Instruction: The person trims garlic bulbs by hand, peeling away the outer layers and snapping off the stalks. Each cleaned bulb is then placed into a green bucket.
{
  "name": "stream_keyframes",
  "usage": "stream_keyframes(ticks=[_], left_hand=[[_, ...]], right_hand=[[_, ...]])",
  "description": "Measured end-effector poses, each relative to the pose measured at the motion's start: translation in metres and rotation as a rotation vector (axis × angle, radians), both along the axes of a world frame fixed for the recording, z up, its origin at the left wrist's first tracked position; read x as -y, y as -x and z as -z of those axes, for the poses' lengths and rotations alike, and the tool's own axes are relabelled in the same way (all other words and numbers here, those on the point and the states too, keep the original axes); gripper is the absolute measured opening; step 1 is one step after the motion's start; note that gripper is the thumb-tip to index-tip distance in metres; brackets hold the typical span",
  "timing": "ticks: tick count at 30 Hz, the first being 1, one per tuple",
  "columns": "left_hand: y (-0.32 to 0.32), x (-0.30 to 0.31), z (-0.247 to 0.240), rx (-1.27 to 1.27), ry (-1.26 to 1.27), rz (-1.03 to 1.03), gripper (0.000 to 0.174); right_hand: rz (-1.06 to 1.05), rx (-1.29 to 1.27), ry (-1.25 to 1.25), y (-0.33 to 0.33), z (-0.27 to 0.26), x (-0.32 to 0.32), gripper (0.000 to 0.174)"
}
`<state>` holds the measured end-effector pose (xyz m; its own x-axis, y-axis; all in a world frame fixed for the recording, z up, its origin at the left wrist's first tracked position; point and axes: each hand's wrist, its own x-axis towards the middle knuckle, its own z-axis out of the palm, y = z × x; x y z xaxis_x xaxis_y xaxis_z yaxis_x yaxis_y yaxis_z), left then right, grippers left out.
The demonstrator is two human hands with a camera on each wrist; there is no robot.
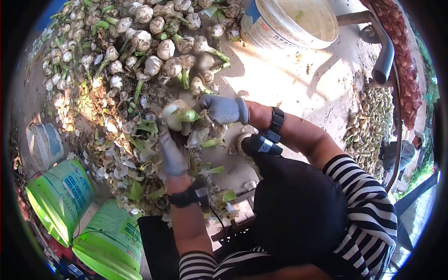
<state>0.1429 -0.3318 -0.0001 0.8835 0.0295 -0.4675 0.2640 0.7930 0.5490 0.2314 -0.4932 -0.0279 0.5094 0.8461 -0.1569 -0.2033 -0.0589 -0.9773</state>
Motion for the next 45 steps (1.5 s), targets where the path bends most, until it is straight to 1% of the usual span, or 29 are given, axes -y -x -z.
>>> stream_keyframes(ticks=[2,4,5,6,9,10,13,14,16,18,20,21,22,24,25,26,27,28,29,30,32,34,36,38,40,41,42,44,45], left_hand=[[-0.004,-0.001,0.003,0.037,-0.069,0.018,0.046],[-0.003,-0.004,-0.001,0.025,-0.131,-0.018,0.046],[0.000,-0.007,0.000,0.032,-0.166,0.012,0.047],[0.001,-0.003,-0.001,0.030,-0.165,0.012,0.047],[0.003,0.010,0.012,0.156,-0.215,-0.045,0.048],[0.005,0.012,0.018,0.155,-0.210,-0.042,0.048],[0.014,0.014,0.024,0.216,-0.602,-0.054,0.057],[0.015,0.016,0.023,0.217,-0.602,-0.053,0.057],[0.015,0.024,0.014,0.243,-0.863,-0.058,0.062],[0.013,0.019,0.007,0.255,-0.784,-0.072,0.067],[0.014,-0.001,0.006,0.170,-0.613,0.190,0.065],[0.015,-0.006,0.014,0.192,-0.402,0.156,0.065],[0.013,-0.005,0.013,0.195,-0.405,0.157,0.065],[0.011,0.007,0.012,0.076,-0.690,0.101,0.066],[0.005,0.017,-0.002,0.198,-1.196,0.101,0.063],[0.003,0.019,-0.001,0.193,-1.198,0.103,0.063],[0.002,0.020,0.002,0.183,-1.141,0.158,0.061],[0.002,0.021,0.005,0.170,-1.083,0.209,0.059],[0.001,0.007,0.021,0.232,-0.902,0.230,0.055],[0.005,-0.002,0.034,0.232,-0.902,0.228,0.055],[0.009,-0.009,0.035,0.065,-0.177,0.311,0.054],[0.015,-0.014,0.037,0.112,-0.151,0.432,0.052],[0.024,-0.012,0.045,0.124,-0.023,0.136,0.050],[0.023,-0.011,0.040,0.176,-0.042,0.075,0.051],[0.034,-0.023,0.065,0.387,0.304,0.005,0.047],[0.023,-0.013,0.036,0.072,0.202,-0.205,0.039],[0.019,-0.016,0.032,0.072,0.199,-0.211,0.039],[0.017,-0.020,0.026,0.135,0.304,-0.483,0.039],[0.017,-0.021,0.024,0.139,0.303,-0.489,0.039]], right_hand=[[0.038,-0.106,0.080,-0.005,-0.015,0.002,0.025],[0.009,0.116,0.251,-0.010,-0.031,0.006,0.036],[0.064,0.352,0.233,-0.009,-0.020,0.004,0.046],[0.064,0.349,0.233,-0.007,-0.019,0.003,0.046],[0.376,0.589,-0.047,-0.008,-0.039,-0.003,0.034],[0.378,0.588,-0.042,-0.010,-0.037,0.000,0.034],[0.249,0.480,0.148,-0.018,-0.031,0.009,0.040],[0.183,0.440,0.177,-0.020,-0.033,0.011,0.036],[0.050,0.357,0.233,-0.022,-0.035,0.013,0.028],[0.081,0.335,0.211,-0.022,-0.018,0.014,0.023],[0.143,0.459,-0.012,-0.021,-0.006,0.015,0.025],[0.144,0.460,-0.015,-0.020,-0.003,0.015,0.025],[0.170,0.417,0.034,-0.020,-0.006,0.013,0.027],[0.194,0.375,0.084,-0.017,-0.011,0.011,0.028],[0.213,0.315,0.269,-0.012,-0.029,0.006,0.030],[0.230,0.253,0.453,-0.007,-0.040,0.003,0.033],[0.296,0.420,0.314,0.001,-0.031,-0.001,0.038],[0.292,0.416,0.314,0.006,-0.033,-0.002,0.038],[0.225,0.537,0.328,0.008,-0.037,-0.003,0.040],[0.159,0.661,0.342,0.007,-0.042,-0.004,0.043],[0.063,0.623,0.368,0.004,-0.045,-0.005,0.043],[0.117,0.329,-0.028,0.003,-0.042,-0.006,0.040],[0.195,0.242,-0.108,0.001,-0.015,-0.003,0.032],[0.155,0.320,-0.182,-0.008,-0.020,0.001,0.022],[0.202,0.276,-0.076,-0.003,-0.024,0.004,0.022],[0.308,0.131,-0.200,-0.004,-0.024,0.005,0.023],[0.413,-0.016,-0.324,-0.005,-0.024,0.007,0.025],[0.510,0.186,-0.052,-0.014,-0.025,0.036,0.032],[0.370,0.092,-0.075,-0.025,-0.016,0.036,0.032]])
